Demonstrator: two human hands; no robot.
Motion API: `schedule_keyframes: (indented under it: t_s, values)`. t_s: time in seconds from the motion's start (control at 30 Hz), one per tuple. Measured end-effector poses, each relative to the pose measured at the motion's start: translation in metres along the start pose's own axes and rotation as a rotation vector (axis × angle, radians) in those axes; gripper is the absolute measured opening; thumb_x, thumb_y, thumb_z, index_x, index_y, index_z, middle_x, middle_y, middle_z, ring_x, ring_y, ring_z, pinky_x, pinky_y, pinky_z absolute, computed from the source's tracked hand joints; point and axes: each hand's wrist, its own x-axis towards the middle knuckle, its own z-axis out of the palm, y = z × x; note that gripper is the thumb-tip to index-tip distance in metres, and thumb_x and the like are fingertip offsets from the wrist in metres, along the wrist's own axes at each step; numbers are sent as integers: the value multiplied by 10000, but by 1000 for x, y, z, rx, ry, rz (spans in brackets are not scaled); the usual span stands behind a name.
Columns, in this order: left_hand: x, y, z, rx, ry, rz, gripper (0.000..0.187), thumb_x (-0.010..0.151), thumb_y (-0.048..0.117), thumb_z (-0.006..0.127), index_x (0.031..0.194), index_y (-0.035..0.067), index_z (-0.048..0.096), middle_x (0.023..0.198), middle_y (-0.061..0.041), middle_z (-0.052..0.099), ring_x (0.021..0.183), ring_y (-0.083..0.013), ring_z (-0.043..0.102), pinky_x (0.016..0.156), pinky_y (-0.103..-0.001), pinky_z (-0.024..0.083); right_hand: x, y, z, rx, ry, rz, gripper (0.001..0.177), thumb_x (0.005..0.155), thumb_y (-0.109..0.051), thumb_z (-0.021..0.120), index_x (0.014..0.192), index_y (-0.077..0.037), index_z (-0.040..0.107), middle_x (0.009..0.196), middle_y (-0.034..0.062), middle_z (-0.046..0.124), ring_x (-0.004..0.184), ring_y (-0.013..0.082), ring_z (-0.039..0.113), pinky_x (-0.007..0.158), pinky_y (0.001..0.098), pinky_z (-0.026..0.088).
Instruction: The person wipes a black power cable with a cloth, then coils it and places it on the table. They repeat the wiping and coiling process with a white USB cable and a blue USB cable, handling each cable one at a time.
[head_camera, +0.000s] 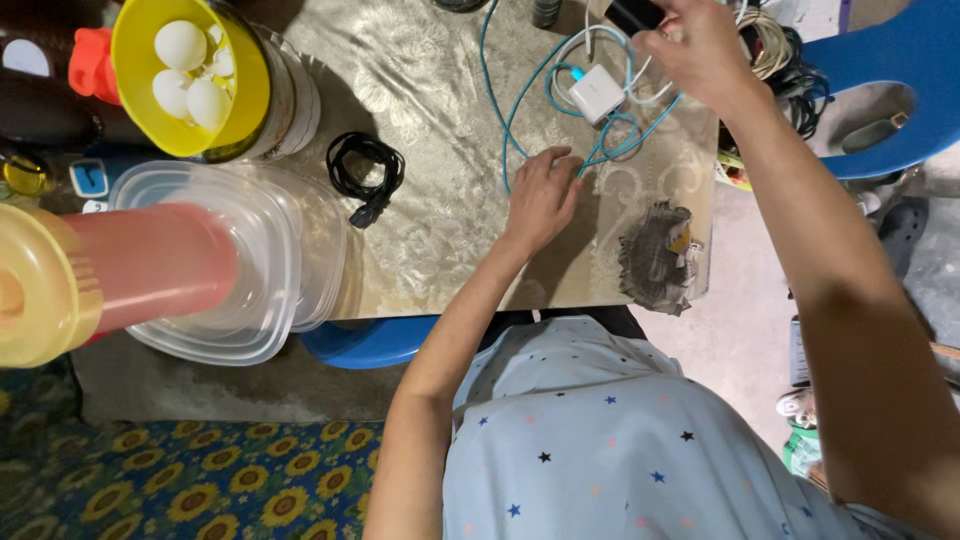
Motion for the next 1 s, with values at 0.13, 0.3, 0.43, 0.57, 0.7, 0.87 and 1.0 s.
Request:
schedule_keyframes:
  t_s: [0.13, 0.3, 0.43, 0.57, 0.7, 0.87, 1.0]
  values:
    - [28, 15, 3, -697, -102, -251, 457, 1087, 423, 450, 1376, 95, 583, 1401, -103, 614, 1320, -283, 567, 1140, -453, 435, -55, -44, -20, 213, 106, -77, 477, 975, -214, 798, 1375, -5, 645, 1277, 163, 704, 1126, 252, 684, 987, 413, 555]
    - [37, 34, -15, -1400, -309, -491, 622, 1056, 565, 358, 1453, 101, 474, 1337, -102, 631, 1204, -245, 642, 940, -429, 585, -131, -111, 9, -154, 110, -240, 605, 937, -260, 837, 1444, -13, 619, 1343, 185, 605, 1257, 359, 584, 1055, 493, 483]
    - [20, 44, -37, -1428, -349, -466, 548, 1081, 480, 442, 1441, 66, 471, 1288, -120, 649, 1109, -258, 712, 913, -409, 603, -154, -132, 5, -165, 197, -315, 523, 891, -225, 827, 1343, -52, 630, 1303, 164, 607, 1212, 366, 582, 1015, 483, 472]
    - [1, 45, -42, -1320, -336, -463, 491, 1072, 455, 423, 1386, 89, 512, 1270, -103, 702, 1054, -245, 741, 867, -383, 594, -153, -122, 3, 43, 303, -168, 370, 1033, -150, 763, 1342, -12, 613, 1334, 188, 625, 1268, 357, 610, 1073, 465, 502]
    - [-15, 41, -34, -1242, -262, -447, 423, 1096, 374, 453, 1296, 26, 586, 1176, -169, 696, 1086, -266, 729, 922, -402, 578, -144, -118, 22, 343, 98, 0, 272, 1032, -140, 672, 1266, -4, 645, 1113, 126, 724, 1026, 265, 720, 886, 413, 574]
    - [-34, 12, -59, -1522, -21, -429, 400, 984, 358, 557, 1130, -15, 583, 1126, -194, 713, 1107, -323, 716, 1036, -466, 565, -146, -97, -12, 923, 2, 257, 141, 1092, -98, 567, 1181, -12, 635, 997, -4, 701, 702, 73, 591, 720, 279, 630]
    - [-66, -11, -97, -1470, 31, -425, 417, 932, 336, 619, 1155, -13, 575, 1068, -137, 673, 1101, -325, 674, 1059, -484, 524, -150, -67, -57, 1280, 117, 244, 266, 1181, -203, 509, 1249, 1, 665, 675, -45, 394, 605, 78, 382, 602, 263, 405]
